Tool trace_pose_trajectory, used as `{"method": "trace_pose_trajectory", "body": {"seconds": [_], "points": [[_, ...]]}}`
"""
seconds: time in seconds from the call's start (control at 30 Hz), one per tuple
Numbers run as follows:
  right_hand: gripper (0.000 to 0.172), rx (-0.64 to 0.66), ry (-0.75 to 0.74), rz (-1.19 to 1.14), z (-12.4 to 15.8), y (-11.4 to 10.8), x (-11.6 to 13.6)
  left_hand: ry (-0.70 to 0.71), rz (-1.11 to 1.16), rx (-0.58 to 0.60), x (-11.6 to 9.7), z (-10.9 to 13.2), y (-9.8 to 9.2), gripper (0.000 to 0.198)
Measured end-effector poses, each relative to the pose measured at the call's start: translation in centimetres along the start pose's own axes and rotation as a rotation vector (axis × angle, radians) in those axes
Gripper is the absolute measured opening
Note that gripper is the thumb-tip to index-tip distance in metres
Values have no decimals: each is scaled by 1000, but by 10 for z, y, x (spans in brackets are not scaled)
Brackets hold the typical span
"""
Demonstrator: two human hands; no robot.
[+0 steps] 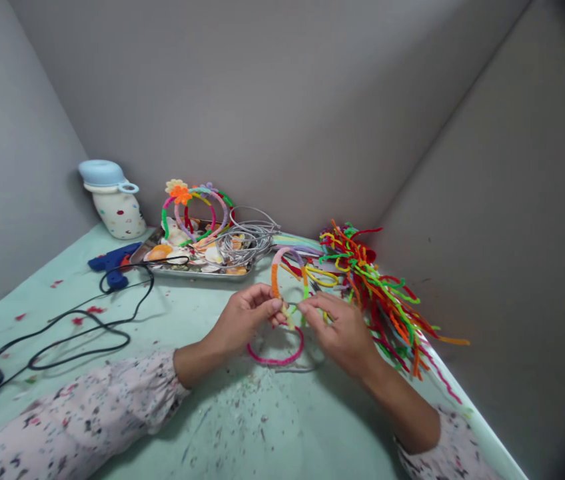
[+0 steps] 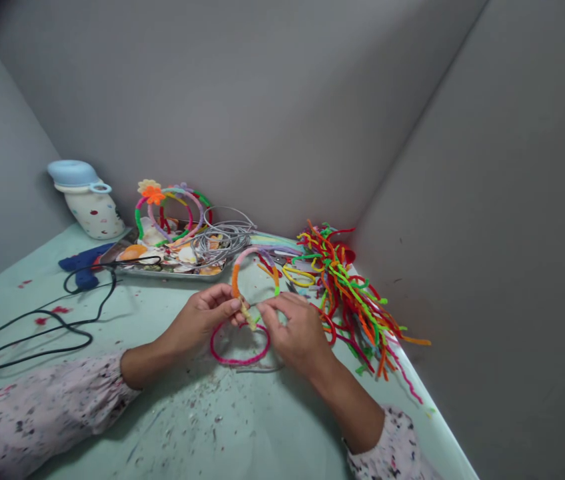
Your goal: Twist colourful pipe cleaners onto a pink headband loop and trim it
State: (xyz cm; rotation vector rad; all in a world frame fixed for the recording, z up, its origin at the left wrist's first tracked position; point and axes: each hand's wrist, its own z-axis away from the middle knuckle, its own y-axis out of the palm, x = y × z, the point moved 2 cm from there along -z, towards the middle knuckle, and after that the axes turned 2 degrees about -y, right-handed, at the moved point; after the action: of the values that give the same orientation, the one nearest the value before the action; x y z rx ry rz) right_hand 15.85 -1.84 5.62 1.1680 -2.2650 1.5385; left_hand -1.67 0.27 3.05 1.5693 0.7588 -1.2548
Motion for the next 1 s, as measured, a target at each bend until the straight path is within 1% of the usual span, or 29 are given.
{"method": "trace_pose_trajectory", "body": {"seconds": [0.1,0.2,0.37,0.57,0.67,0.83,0.87,0.93,1.0], "points": [[15,136,-22,-112,5,10,7,-2,68,20,1,-1,-2,16],[16,172,-25,-147,7,16,7,-19,116,32,3,-2,-4,15],[19,129,4,-85,7,14,2,-32,129,23,3,-3,-5,15],[13,51,-50,0,5,8,2,0,89,20,-1,-3,-5,17],[12,7,-96,76,5,6,1,17,63,-13,-2,-3,-7,18],[11,18,-210,168,4,4,-1,-7,65,-66,0,-8,-12,20],[9,-14,-206,163,3,2,-3,-18,74,-63,0,-8,-13,20],[12,-161,-134,144,1,-5,-8,-38,104,-41,0,-9,-13,20],[21,-306,35,119,-1,-11,-18,-52,146,-5,0,-10,-12,20]]}}
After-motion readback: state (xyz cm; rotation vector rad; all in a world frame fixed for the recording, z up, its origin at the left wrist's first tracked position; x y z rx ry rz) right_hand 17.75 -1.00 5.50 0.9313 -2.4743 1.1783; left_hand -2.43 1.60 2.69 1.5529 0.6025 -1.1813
